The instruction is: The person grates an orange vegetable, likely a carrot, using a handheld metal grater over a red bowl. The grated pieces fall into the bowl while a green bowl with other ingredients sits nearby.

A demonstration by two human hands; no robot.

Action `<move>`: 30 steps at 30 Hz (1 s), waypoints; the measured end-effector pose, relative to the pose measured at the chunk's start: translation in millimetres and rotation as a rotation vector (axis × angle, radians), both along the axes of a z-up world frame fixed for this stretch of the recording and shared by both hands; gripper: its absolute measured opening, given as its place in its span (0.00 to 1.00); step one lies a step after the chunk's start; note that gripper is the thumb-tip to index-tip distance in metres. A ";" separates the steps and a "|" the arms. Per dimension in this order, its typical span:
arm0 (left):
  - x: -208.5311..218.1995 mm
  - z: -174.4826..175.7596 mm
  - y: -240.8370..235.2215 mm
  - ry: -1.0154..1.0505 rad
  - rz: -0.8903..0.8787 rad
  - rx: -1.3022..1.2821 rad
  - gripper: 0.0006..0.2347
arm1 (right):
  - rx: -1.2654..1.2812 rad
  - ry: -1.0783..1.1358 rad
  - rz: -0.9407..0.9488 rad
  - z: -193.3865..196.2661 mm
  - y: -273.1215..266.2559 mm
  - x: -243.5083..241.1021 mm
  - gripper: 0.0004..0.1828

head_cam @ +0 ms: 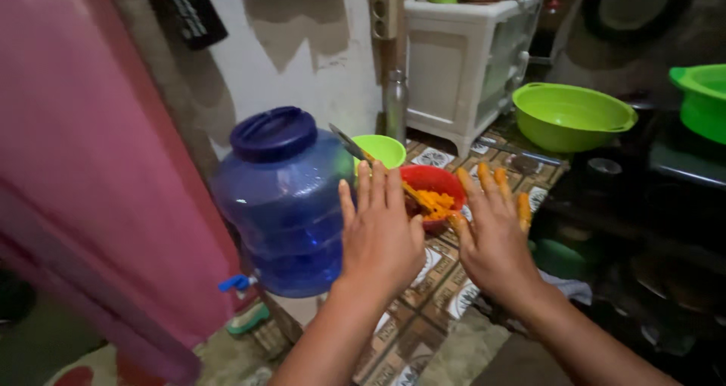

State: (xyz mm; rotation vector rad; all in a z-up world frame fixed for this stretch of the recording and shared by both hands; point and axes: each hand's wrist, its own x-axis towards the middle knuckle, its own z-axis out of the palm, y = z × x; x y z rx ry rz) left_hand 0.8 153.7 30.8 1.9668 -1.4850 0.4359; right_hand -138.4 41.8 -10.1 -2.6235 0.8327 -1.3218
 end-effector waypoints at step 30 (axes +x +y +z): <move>117.1 8.5 -199.1 0.043 0.153 -0.228 0.11 | 0.452 0.236 0.226 2.8 -192.5 97.2 0.31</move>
